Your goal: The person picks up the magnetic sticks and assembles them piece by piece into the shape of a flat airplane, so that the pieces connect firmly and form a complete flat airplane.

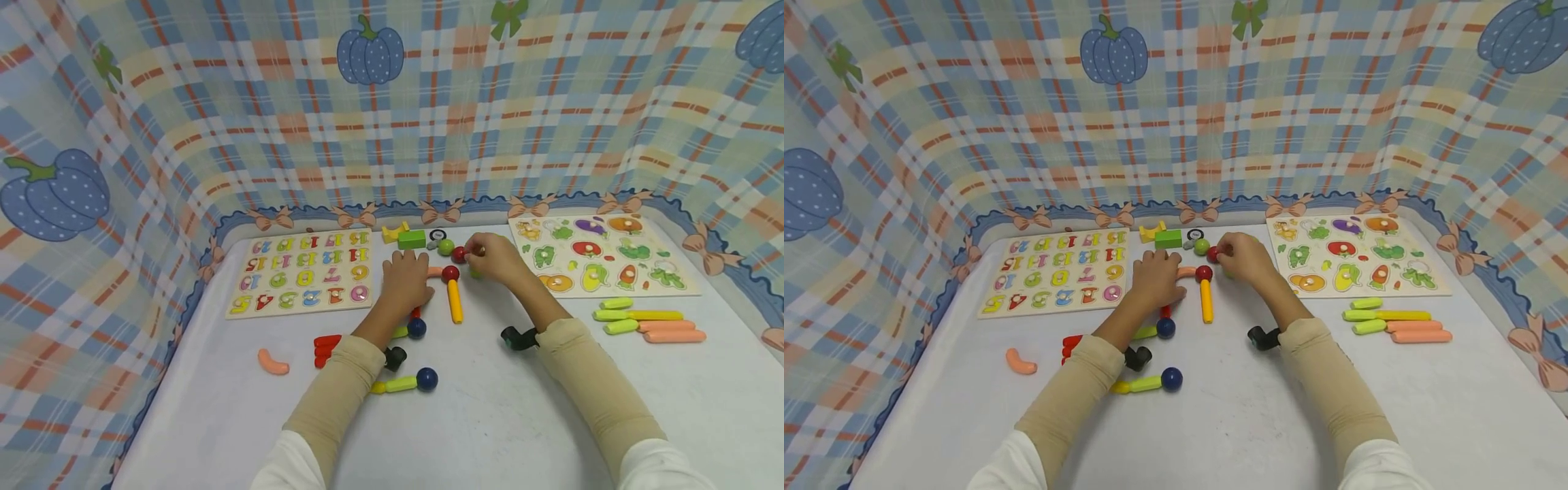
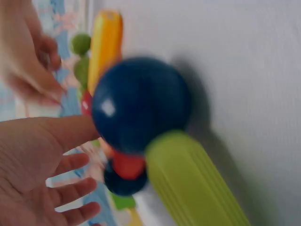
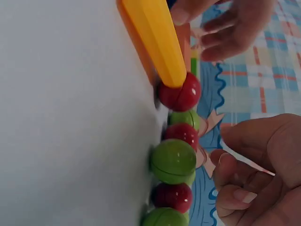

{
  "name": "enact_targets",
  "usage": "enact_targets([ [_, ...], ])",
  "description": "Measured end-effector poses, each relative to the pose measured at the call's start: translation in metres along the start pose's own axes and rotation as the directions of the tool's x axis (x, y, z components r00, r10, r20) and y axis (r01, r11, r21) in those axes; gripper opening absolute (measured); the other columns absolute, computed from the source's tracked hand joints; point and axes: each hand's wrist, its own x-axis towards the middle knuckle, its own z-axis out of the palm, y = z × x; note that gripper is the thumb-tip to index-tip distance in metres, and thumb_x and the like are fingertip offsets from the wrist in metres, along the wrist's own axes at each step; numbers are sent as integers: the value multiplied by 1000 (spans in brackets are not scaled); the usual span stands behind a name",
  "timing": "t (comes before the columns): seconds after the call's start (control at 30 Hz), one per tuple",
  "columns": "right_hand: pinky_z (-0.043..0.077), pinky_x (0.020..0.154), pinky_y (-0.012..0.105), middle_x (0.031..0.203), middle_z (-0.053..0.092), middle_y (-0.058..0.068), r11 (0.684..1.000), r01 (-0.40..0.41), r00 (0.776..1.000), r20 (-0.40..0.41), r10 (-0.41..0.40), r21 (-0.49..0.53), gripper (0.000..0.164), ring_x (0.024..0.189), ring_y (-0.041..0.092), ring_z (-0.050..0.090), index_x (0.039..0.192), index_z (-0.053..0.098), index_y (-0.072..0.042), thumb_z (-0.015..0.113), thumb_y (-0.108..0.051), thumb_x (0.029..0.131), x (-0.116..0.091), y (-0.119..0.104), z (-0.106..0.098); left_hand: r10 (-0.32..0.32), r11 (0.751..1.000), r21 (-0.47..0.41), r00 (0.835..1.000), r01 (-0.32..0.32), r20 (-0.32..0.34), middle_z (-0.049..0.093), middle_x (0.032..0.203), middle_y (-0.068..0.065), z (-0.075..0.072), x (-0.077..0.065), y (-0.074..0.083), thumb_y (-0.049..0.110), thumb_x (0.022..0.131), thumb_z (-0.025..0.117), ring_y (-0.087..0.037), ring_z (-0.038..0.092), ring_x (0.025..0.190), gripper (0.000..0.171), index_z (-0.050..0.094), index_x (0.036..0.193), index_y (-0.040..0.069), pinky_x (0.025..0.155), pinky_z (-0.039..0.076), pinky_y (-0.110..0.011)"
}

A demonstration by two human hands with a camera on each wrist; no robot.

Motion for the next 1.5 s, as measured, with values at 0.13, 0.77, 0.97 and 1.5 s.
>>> enact_targets([
  [0.13,42,83,44,105,60,12,996,31,998,55,-26,-90,26,95,28,53,108,63,-5,63,-7,82,17,-3,-5,127,992,-3,991,-127,-39,53,107,-2,-4,-8,14,37,80,67,-22,42,93,42,55,117,23,82,38,-41],
  [0.77,45,73,41,98,59,11,987,60,997,65,-50,-150,37,84,26,54,112,54,-7,66,-19,80,17,-4,-5,393,907,-243,899,-345,191,52,108,4,9,-14,19,1,80,63,-11,45,90,43,61,115,27,88,40,-27],
  [0.97,48,68,36,97,59,12,993,-4,998,64,-4,118,38,84,26,54,107,51,-7,68,-29,80,-33,-1,-15,393,895,-298,902,-332,177,51,109,6,14,-13,16,-2,80,61,-9,45,90,48,60,118,29,88,40,-27],
  [1.5,47,64,29,80,56,3,971,-66,945,327,-12,229,37,76,21,51,89,58,-11,79,-33,67,-95,2,14,412,874,-342,900,-345,144,51,106,3,14,-15,12,-4,83,56,-8,45,89,47,59,120,26,85,40,-22],
])
